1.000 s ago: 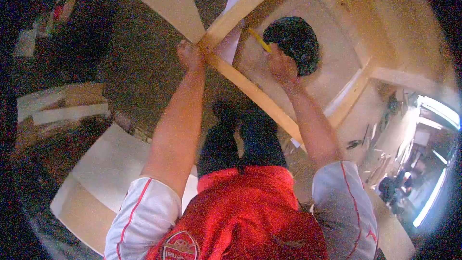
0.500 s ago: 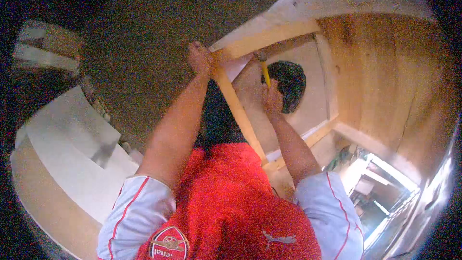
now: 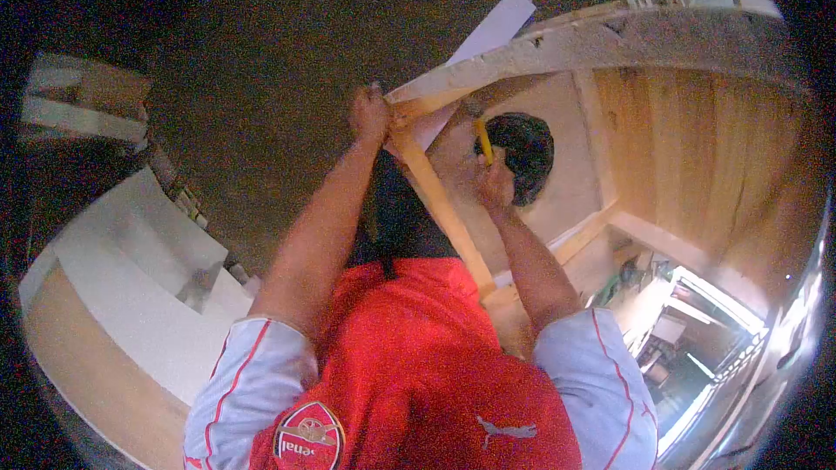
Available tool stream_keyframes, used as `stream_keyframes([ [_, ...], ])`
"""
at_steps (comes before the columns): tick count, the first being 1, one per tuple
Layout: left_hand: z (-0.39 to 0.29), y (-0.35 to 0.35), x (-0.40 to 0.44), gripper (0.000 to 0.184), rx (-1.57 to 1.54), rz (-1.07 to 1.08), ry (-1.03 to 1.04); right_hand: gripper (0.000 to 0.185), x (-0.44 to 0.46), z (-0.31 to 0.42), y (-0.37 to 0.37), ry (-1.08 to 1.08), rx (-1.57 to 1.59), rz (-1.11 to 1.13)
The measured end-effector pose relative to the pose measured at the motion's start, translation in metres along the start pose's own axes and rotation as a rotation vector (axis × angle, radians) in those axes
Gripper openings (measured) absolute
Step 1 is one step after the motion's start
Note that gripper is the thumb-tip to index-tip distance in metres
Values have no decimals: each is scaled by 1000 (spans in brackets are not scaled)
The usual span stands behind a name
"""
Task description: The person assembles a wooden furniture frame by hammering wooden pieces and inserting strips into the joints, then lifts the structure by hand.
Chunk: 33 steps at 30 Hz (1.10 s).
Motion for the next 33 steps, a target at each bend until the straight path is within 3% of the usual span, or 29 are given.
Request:
stream_keyframes([
  [3, 48, 24, 48, 49, -218, 338, -61, 32, -3, -5, -1, -66, -39, -6],
  [6, 21, -29, 26, 54, -349, 439, -102, 33, -4, -4, -4, -255, -85, -126],
  [9, 24, -42, 27, 53, -412, 583, -51, 34, -19, -21, 7, -62, -44, -176],
  [12, 24, -59, 19, 53, -240, 483, 146, 26, -35, -9, 0, 153, -49, -65],
  [15, 11, -71, 14, 58, -310, 592, 113, 28, -46, 7, -9, 125, -33, -99],
  [18, -12, -68, 21, 64, -189, 597, 95, 33, -44, -15, 8, 116, 31, -67],
  [21, -41, -55, 24, 68, -239, 720, 217, 33, -48, -5, 3, 104, -55, -92],
  [24, -54, -48, 21, 70, -332, 936, 268, 34, -50, 0, 7, 58, -69, -232],
  [27, -12, 12, 54, 73, -354, 1214, 187, 32, -50, 4, 12, 187, -37, -223],
  [33, -16, -10, 39, 63, -350, 1292, 138, 30, -57, -2, 38, 105, -411, -533],
])
Point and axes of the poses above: each hand's wrist, its own x-axis towards the middle knuckle, its own y-axis out of the palm, z = x × y, the point moved 1 cm from there along x, towards the middle knuckle, and after that the axes turned 8 degrees about -y, right-handed, at the moved point
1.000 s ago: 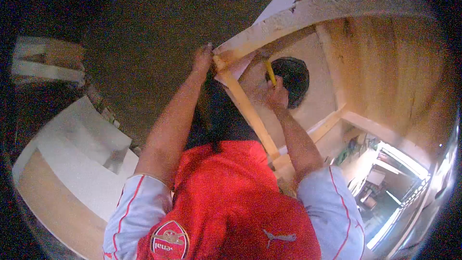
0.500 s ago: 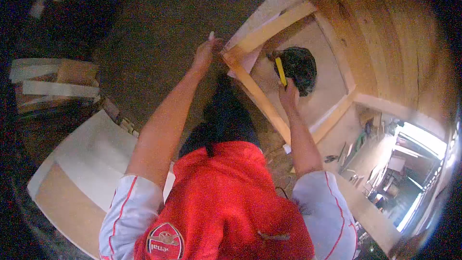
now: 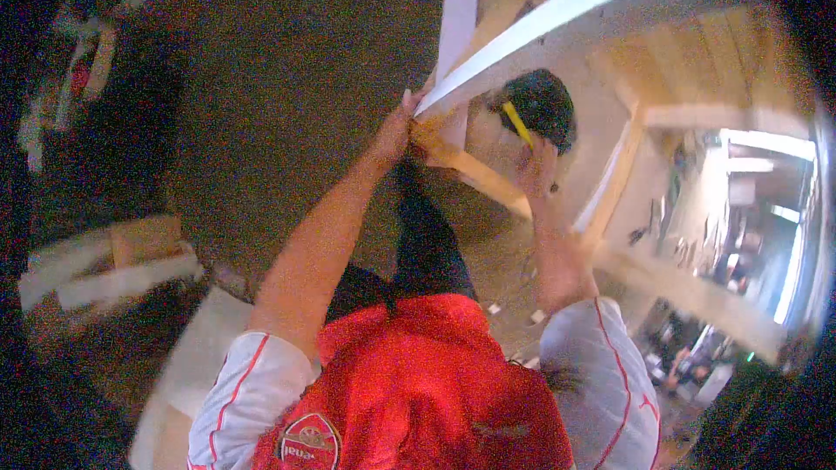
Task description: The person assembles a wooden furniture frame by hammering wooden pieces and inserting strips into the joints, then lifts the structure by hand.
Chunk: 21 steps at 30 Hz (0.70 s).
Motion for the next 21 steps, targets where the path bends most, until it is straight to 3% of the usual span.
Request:
stream_keyframes([
  [1, 3, -7, 4, 60, 52, 34, 19, 34, 1, 9, -5, 101, -68, 86],
  [5, 22, -29, 20, 58, 273, 132, 224, 41, 1, 60, -20, 187, -202, 22],
  [7, 14, -36, 22, 66, 444, 177, 322, 45, -5, 101, -15, 134, -181, -84],
  [9, -19, -29, 7, 79, 638, 228, 359, 49, 14, 148, -31, 117, 92, 66],
  [11, -48, -30, -7, 90, 866, 282, 492, 54, 28, 189, -45, -5, 197, 54],
  [12, -54, -34, -9, 96, 978, 303, 565, 49, 24, 197, -36, 60, 213, 42],
  [14, -34, -45, 11, 99, 1050, 285, 757, 42, 15, 198, -12, 182, 255, 12],
  [17, -8, -63, 38, 102, 983, 318, 944, 46, 10, 197, -1, 56, 186, -105],
  [21, 9, -74, 62, 100, 944, 419, 952, 40, 1, 198, 2, 34, 123, -242],
])
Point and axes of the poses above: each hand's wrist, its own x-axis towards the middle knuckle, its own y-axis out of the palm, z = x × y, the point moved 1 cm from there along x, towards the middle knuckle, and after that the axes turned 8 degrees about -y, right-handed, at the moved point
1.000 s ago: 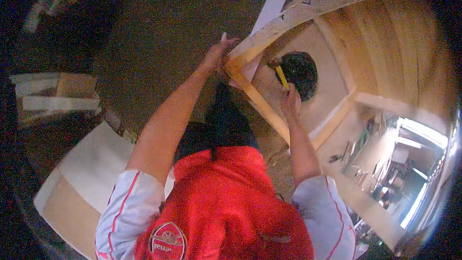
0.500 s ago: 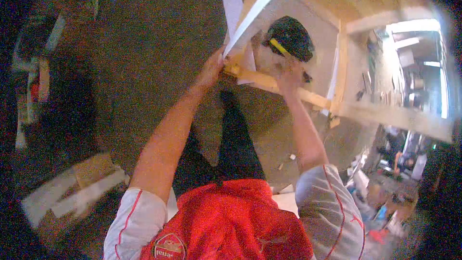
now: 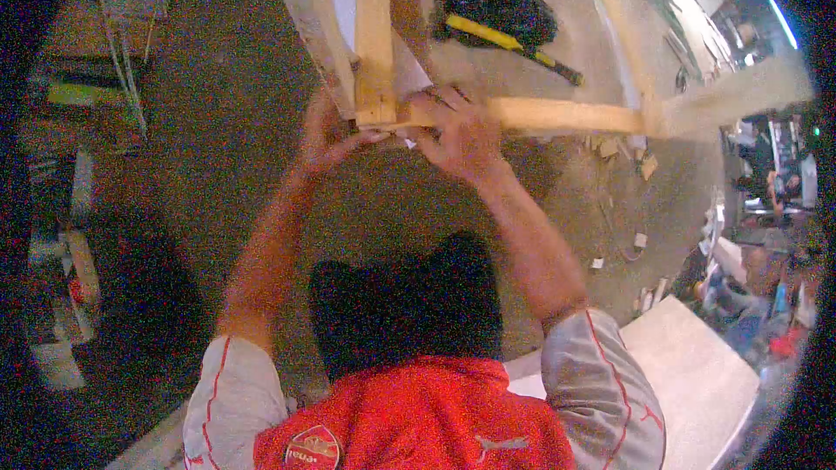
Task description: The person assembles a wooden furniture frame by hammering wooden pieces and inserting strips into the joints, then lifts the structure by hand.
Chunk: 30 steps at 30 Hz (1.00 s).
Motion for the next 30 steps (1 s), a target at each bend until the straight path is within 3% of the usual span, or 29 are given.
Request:
stream_keyframes([
  [2, 2, -1, 3, 98, 20, 22, 56, 39, -2, -1, 1, -43, 9, -54],
  [3, -28, -62, -17, 97, 44, 15, 107, 39, 18, 62, -10, -82, 10, -91],
  [9, -17, -72, -40, 95, -269, 7, 225, 47, 1, 78, 29, -137, -27, -228],
  [10, -43, -75, -25, 92, -200, 14, 314, 49, 15, 60, 25, -143, -22, -253],
  [13, -26, -60, -16, 91, -442, 109, 161, 58, 16, 69, 13, -126, 156, -158],
  [14, -28, -58, -23, 91, -384, 99, 271, 58, 12, 68, 16, -126, 163, -146],
  [17, -21, -51, -26, 91, -411, 117, 128, 57, 8, 59, 18, -100, 103, -113],
  [20, -21, -50, -27, 89, -256, 44, 179, 54, 4, 61, 13, -95, 5, -50],
  [23, -28, -47, -26, 86, -260, -29, 267, 52, 6, 49, 18, -211, 32, -120],
  [30, -32, -53, -17, 82, -197, -53, 288, 43, 12, 52, 21, -194, -26, -152],
])
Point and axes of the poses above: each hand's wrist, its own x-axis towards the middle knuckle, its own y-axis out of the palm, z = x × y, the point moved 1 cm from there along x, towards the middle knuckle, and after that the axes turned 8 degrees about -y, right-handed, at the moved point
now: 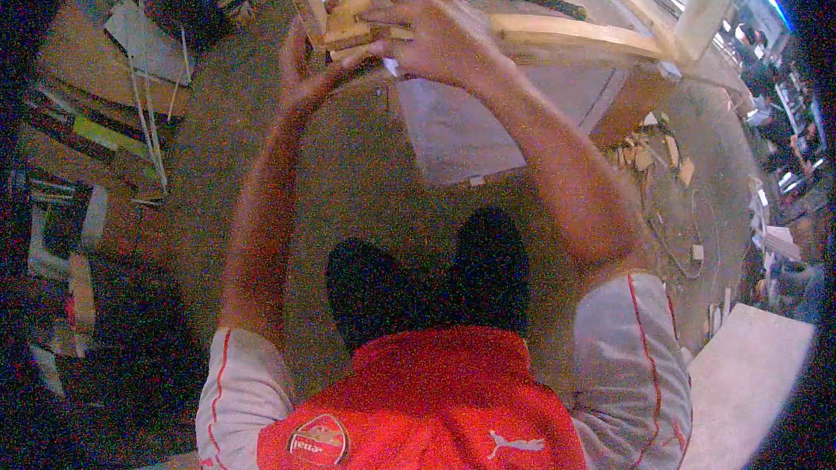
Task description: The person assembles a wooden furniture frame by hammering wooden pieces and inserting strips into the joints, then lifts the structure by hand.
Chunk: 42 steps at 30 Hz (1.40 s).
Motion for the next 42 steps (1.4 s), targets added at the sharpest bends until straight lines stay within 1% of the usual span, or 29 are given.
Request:
stream_keyframes([
  [2, -5, -5, 2, 82, 211, -4, 28, 41, 0, 6, -5, 1, -20, -15],
  [5, -4, -1, 5, 80, 205, -39, -11, 42, 1, 9, -8, 74, -62, 8],
  [8, 0, 0, 4, 81, 170, -49, 81, 45, 0, 2, -2, 36, -8, -57],
  [11, -1, 0, 2, 79, 117, -28, 94, 48, 0, 9, -9, 155, -58, 20],
  [14, 9, -2, 7, 77, 122, -2, 71, 50, 5, 1, -1, 252, 43, 77],
  [18, 4, -3, 2, 75, 145, -42, 71, 53, 4, 15, -3, 183, -8, -24],
  [21, 12, -3, 6, 74, 129, -50, 67, 51, 8, 2, -1, 117, 76, 8],
  [24, 19, -1, 13, 73, 96, -53, 80, 47, 8, -8, 6, 177, 182, 27],
  [27, 27, 1, 16, 71, 51, -46, 48, 45, 19, 8, -23, 228, 145, 113],
  [28, 26, 4, 16, 70, 63, -54, 32, 44, 17, -2, -13, 151, 138, 45],
  [29, 23, 5, 15, 68, 75, -63, 15, 44, 16, -2, -14, 157, 121, 39],
  [31, 19, -1, 15, 67, 179, -24, 48, 44, 16, 5, -18, 168, 86, 25],
  [32, 18, -3, 17, 66, 233, -3, 66, 43, 16, -2, -13, 140, 92, 20],
  [34, 27, -2, 21, 64, 141, -7, 68, 43, 19, -13, -5, 81, 102, 14],
  [35, 32, 0, 21, 63, 90, -4, 65, 43, 15, -16, -3, 148, 97, 30],
  [37, 39, -4, 21, 64, 9, 15, -18, 42, 19, 6, -14, 284, 85, 64],
  [38, 39, -8, 16, 65, -28, 19, -54, 41, 14, 8, -10, 207, 44, -2],
  [41, 31, -13, 10, 67, -114, -11, -18, 42, 13, 12, -4, 137, -4, 49],
  [42, 26, -20, 5, 68, -56, 8, -31, 43, 7, 17, 2, 44, -64, -147],
])
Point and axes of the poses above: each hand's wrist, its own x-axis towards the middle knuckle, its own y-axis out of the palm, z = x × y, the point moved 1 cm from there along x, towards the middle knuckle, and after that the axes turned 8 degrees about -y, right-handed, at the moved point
